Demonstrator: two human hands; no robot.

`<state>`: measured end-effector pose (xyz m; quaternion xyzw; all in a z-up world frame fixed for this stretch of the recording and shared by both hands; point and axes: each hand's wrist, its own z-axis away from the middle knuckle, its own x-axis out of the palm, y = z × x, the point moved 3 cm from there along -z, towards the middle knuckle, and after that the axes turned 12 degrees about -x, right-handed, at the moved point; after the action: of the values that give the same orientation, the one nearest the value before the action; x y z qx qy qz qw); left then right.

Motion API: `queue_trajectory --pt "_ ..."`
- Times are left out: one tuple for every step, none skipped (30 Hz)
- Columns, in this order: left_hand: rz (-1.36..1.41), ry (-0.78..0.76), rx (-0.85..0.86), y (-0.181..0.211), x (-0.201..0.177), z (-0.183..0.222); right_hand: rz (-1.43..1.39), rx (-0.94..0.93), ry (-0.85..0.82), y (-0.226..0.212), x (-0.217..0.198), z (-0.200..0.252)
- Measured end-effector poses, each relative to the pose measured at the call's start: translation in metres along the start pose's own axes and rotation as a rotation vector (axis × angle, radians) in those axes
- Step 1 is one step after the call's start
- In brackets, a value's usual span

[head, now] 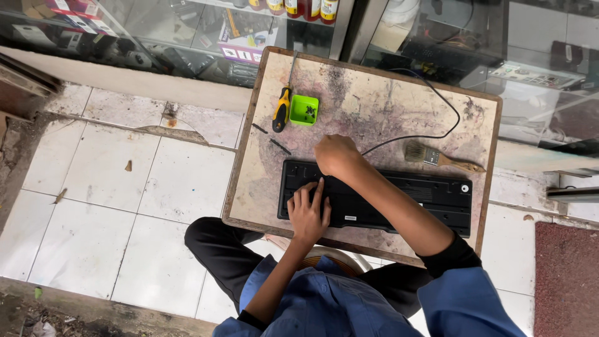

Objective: The person uses a screwdriver to remove screws from the back of a black keyboard, placing each screw into a small green container. The keyboard remains on the table throughout the process.

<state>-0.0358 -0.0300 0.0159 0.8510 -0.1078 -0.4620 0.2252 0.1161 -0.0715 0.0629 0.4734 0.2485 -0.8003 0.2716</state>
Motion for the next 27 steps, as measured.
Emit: queue_trajectory --pt "0.004 0.001 0.003 0.0 0.0 -0.001 0.002 0.004 0.002 -0.004 0.001 0.004" --pt "0.005 -0.009 -0.006 -0.001 0.0 -0.001 -0.039 0.037 0.024 -0.007 0.002 0.009" --pt "0.009 -0.021 -0.015 0.0 0.0 -0.001 -0.079 0.073 0.045 -0.008 0.004 0.014" --pt "0.017 -0.02 -0.011 0.0 -0.001 -0.002 -0.076 0.081 0.046 -0.015 -0.005 0.026" --pt "0.051 -0.039 -0.055 0.0 -0.001 -0.003 -0.054 0.022 -0.033 -0.022 -0.013 0.037" --pt "0.085 -0.057 -0.098 -0.001 -0.001 -0.005 -0.032 -0.036 -0.112 -0.03 -0.02 0.048" --pt "0.086 -0.056 -0.1 0.002 -0.001 -0.007 -0.03 -0.036 -0.113 -0.022 -0.009 0.043" --pt "0.116 -0.071 -0.153 0.002 -0.001 -0.009 0.025 -0.083 0.01 -0.014 -0.003 0.037" --pt "0.143 -0.089 -0.203 0.002 -0.001 -0.011 0.073 -0.131 0.134 -0.008 0.005 0.031" --pt "0.141 -0.092 -0.202 0.0 -0.001 -0.011 0.07 -0.131 0.133 -0.01 0.002 0.035" --pt "0.169 -0.094 -0.216 -0.001 -0.001 -0.01 0.075 -0.157 0.171 -0.012 -0.002 0.039" --pt "0.197 -0.096 -0.23 -0.002 -0.001 -0.009 0.08 -0.183 0.209 -0.014 -0.006 0.044" --pt "0.199 -0.096 -0.231 -0.003 0.001 -0.007 0.082 -0.182 0.208 -0.016 -0.004 0.041" --pt "0.172 -0.078 -0.199 -0.003 0.002 -0.006 0.12 -0.206 0.207 -0.019 -0.002 0.037" --pt "0.14 -0.06 -0.169 -0.004 0.002 -0.004 0.157 -0.233 0.205 -0.023 0.0 0.033" --pt "0.139 -0.059 -0.172 -0.008 0.013 -0.001 0.158 -0.236 0.204 -0.032 -0.01 0.026" --pt "0.088 -0.039 -0.135 -0.012 0.02 0.005 0.066 -0.119 0.133 -0.04 -0.013 0.02" --pt "0.037 -0.021 -0.098 -0.016 0.028 0.012 -0.025 -0.003 0.06 -0.048 -0.017 0.015" --pt "0.034 -0.028 -0.094 -0.017 0.029 0.014 -0.034 -0.001 0.061 -0.042 0.007 -0.007" --pt "0.047 -0.029 -0.074 -0.018 0.028 0.016 0.043 0.084 -0.026 -0.035 0.032 -0.028" --pt "0.065 -0.018 -0.052 -0.018 0.029 0.013 0.13 0.17 -0.105 -0.026 0.051 -0.052" --pt "0.065 -0.013 -0.045 -0.014 0.019 0.01 0.131 0.172 -0.096 -0.021 0.044 -0.043" --pt "0.073 -0.015 -0.025 -0.011 0.01 0.006 0.096 0.119 -0.072 -0.017 0.034 -0.036" --pt "0.08 -0.017 -0.005 -0.007 0.0 0.001 0.062 0.065 -0.049 -0.014 0.024 -0.03" --pt "0.078 -0.001 -0.005 -0.008 -0.003 0.001 0.073 0.06 -0.039 -0.004 0.015 -0.007" --pt "0.121 -0.027 -0.01 -0.008 -0.004 0.001 0.061 0.008 -0.05 0.004 0.007 0.015" --pt "0.164 -0.052 -0.015 -0.007 -0.004 0.001 0.05 -0.044 -0.062 0.013 0.0 0.038"
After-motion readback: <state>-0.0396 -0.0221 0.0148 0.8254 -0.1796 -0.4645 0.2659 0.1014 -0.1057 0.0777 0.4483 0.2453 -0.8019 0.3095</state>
